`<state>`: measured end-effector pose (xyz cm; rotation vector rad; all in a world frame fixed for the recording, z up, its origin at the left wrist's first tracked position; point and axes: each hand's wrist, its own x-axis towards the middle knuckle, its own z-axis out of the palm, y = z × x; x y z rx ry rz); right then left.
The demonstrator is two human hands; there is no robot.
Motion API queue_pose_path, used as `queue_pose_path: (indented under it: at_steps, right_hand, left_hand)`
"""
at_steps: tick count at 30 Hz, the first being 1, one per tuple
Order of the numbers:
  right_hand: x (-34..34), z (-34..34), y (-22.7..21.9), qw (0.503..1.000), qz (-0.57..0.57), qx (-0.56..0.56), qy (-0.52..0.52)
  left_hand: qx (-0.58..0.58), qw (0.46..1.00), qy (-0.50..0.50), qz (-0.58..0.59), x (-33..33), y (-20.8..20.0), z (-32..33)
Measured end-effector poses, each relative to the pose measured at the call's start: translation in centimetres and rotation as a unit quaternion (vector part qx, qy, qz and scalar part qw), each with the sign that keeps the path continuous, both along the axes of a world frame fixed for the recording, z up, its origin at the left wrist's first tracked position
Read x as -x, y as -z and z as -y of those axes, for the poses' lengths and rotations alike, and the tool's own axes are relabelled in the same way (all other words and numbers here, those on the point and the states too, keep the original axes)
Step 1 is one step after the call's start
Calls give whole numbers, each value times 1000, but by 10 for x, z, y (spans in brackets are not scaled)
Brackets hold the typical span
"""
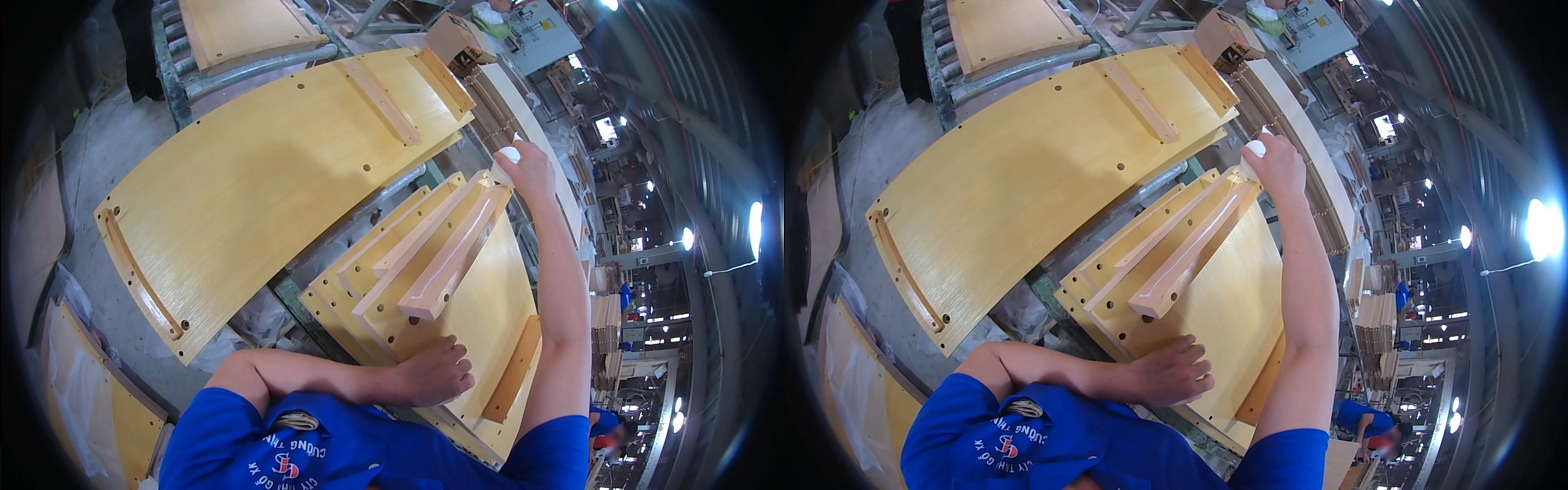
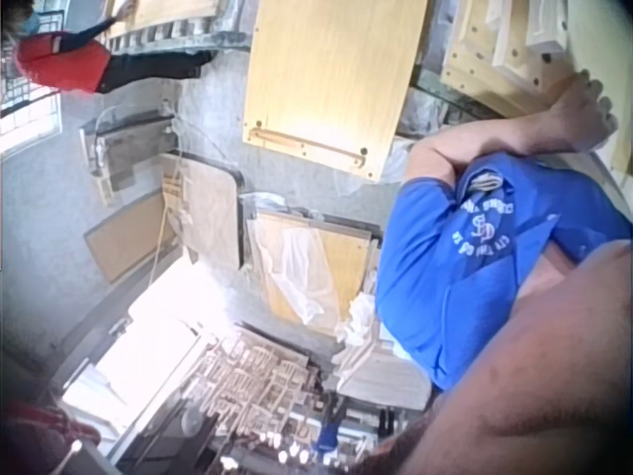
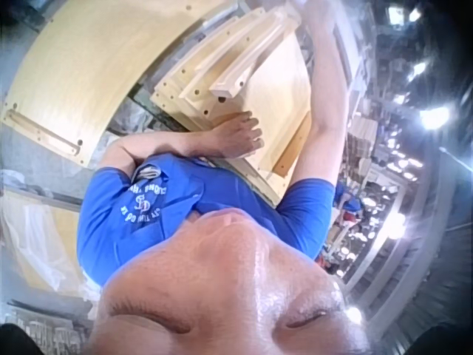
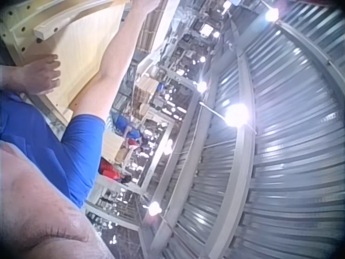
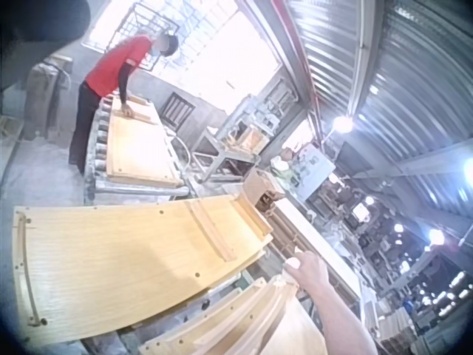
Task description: The person wipes a purple cloth with a white pad over a bucket, then wipes the surface of a large yellow wooden panel with the white pad. The person moves around the panel, wiping different sections and edges.
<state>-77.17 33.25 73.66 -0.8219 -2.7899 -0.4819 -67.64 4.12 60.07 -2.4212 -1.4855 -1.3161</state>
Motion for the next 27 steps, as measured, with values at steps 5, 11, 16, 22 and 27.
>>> queue_pose_path:
  at_steps: [5, 11, 16, 22, 27]
  right_hand:
    - [-7, 21, -5, 999, -1, 35, -1]
    - [-25, 61, -8, 995, -28, 88, -46]
    - [-32, 100, -13, 986, -41, 132, -95]
    - [-32, 116, -11, 984, -32, 131, -120]
    - [-29, 118, -7, 986, -26, 110, -123]
  left_hand:
    - [-9, 1000, -7, -4, 0, 2, 0]
    - [-12, 1000, -10, -20, 2, 0, 1]
    - [-11, 1000, -6, -21, 4, 0, 2]
    - [-24, 1000, -6, 3, 4, 0, 4]
    - [-8, 1000, -7, -8, 3, -1, 5]
